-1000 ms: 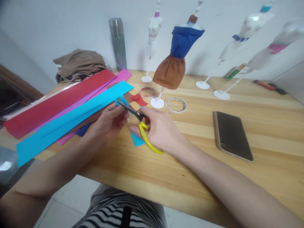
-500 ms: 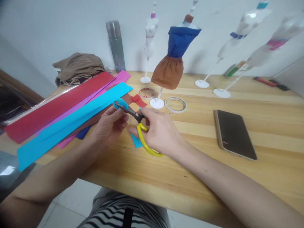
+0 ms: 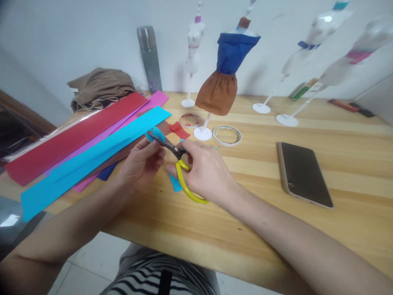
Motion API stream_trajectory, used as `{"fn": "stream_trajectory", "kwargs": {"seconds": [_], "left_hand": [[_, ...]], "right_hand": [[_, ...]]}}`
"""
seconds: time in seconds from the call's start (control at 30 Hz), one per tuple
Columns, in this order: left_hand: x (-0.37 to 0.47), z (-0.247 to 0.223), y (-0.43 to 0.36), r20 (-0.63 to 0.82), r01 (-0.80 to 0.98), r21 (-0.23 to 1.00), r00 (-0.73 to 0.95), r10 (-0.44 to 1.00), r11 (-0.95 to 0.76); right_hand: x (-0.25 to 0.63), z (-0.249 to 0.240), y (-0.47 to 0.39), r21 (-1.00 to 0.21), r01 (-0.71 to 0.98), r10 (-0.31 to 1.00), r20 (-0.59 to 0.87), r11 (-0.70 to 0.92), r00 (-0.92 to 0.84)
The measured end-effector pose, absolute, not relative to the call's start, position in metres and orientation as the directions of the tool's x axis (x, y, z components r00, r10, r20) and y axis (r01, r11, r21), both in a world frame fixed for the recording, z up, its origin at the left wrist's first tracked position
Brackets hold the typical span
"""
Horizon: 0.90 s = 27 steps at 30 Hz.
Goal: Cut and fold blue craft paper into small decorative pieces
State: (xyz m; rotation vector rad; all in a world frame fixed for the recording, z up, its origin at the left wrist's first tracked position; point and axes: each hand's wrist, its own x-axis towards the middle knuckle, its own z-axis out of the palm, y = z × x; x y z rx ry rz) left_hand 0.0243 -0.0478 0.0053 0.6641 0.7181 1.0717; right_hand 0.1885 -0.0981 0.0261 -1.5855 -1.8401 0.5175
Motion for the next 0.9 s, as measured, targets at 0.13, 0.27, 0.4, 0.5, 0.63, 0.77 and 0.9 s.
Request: {"fn": "stream_trajectory", "kwargs": {"seconds": [0.13, 0.27, 0.4, 0.5, 0.63, 0.77, 0.9], "left_hand": [[0.025, 0.007, -0.049, -0.209, -0.536, 0.772, 0.293, 0.933, 0.341], [0.026, 0.009, -0.048, -0.221, -0.527, 0.777, 0.284, 0.933, 0.344], [0.026, 0.011, -0.048, -0.236, -0.524, 0.776, 0.274, 0.932, 0.351], [0.027, 0.014, -0.048, -0.238, -0.537, 0.769, 0.263, 0.935, 0.347], [0.027, 0.016, -0.048, -0.245, -0.534, 0.768, 0.263, 0.933, 0.352], [0.027, 0.015, -0.047, -0.248, -0.563, 0.748, 0.252, 0.935, 0.350], [0.026, 0.012, -0.047, -0.219, -0.558, 0.763, 0.252, 0.943, 0.326]], "right_hand": [[0.187, 0.027, -0.099, -0.666, 0.719, 0.972, 0.226, 0.197, -0.056], [0.192, 0.022, -0.096, -0.718, 0.677, 0.985, 0.158, 0.163, -0.069], [0.201, 0.011, -0.089, -0.879, 0.458, 0.982, 0.055, 0.134, -0.182], [0.204, 0.005, -0.087, -0.915, 0.384, 0.972, 0.034, 0.124, -0.231], [0.201, 0.006, -0.090, -0.805, 0.574, 0.981, 0.055, 0.153, -0.184], [0.197, 0.013, -0.095, -0.653, 0.729, 0.978, 0.158, 0.205, -0.134], [0.194, 0.020, -0.097, -0.603, 0.774, 0.980, 0.153, 0.193, -0.125]]}}
